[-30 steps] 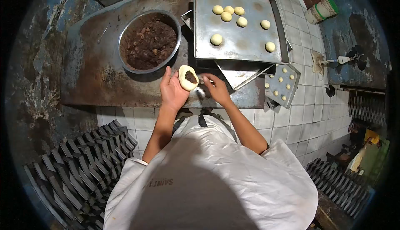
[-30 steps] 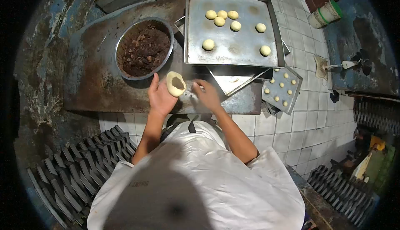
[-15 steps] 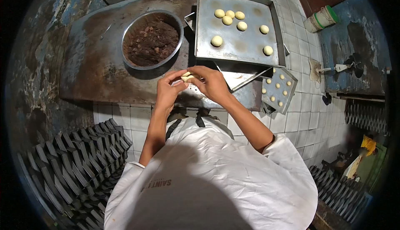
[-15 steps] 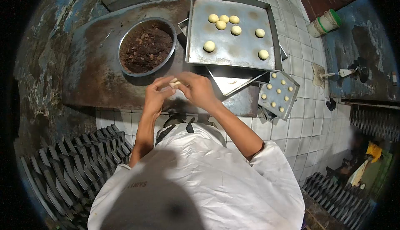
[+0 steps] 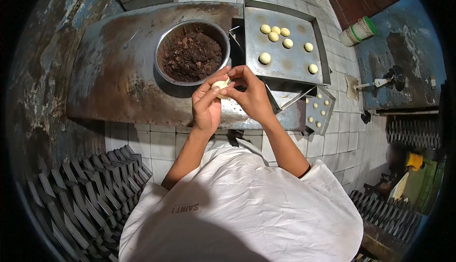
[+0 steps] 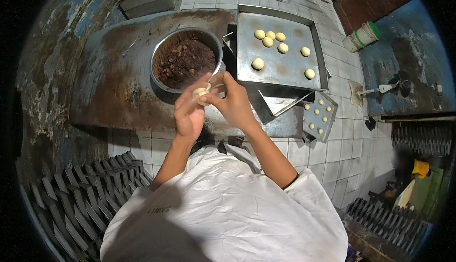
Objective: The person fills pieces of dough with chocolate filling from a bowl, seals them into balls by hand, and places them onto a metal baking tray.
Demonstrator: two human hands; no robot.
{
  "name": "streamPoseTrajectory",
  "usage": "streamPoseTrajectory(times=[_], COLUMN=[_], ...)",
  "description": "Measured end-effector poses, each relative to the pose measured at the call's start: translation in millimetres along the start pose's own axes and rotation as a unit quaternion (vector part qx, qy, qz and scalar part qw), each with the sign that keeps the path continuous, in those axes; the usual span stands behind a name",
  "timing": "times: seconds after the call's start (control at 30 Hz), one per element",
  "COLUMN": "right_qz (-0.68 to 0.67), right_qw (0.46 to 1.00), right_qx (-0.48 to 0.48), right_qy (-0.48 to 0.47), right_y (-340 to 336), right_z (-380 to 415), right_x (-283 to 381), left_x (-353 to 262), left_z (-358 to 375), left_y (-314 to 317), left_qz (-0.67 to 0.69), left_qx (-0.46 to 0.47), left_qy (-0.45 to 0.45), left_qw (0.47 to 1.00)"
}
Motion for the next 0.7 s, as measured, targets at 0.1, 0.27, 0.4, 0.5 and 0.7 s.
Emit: streamPoseTrajectory(times=[0.1, 0.27, 0.4, 0.5, 0.7], right_qz=[0.011, 0.023, 0.154, 0.093, 0.038], right_qw=[0.999, 0.999, 0.98, 0.986, 0.994], right_qx=[0.015, -0.019, -0.055, -0.105, -0.106], right_qy=[0.046, -0.038, -0.115, -0.088, 0.011], right_y=[12, 43, 48, 49, 59], right_z=[3, 19, 24, 17, 26], right_x=[-8, 25, 22, 29, 15], left_x=[-7, -12, -19, -30, -43], left_z=[-9, -21, -24, -21, -19], left_y=[-12, -42, -42, -33, -35], left_qz=[-0.028, 0.034, 0.048, 0.041, 0.008], left_qx=[0.012, -0.07, -0.017, 0.016, 0.033], left_qy=[0.009, -0.073, -0.075, -0.07, -0.074], left_qw=[0.999, 0.994, 0.996, 0.997, 0.997])
Point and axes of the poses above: each hand's wrist, its own z-axis away from the middle knuckle, its own y-axis out of the palm, x = y × z, the point moved 5 cm from there along -z, towards the middle knuckle, and after that the axes turned 11 degrees about -x, right-handed, at the moved point
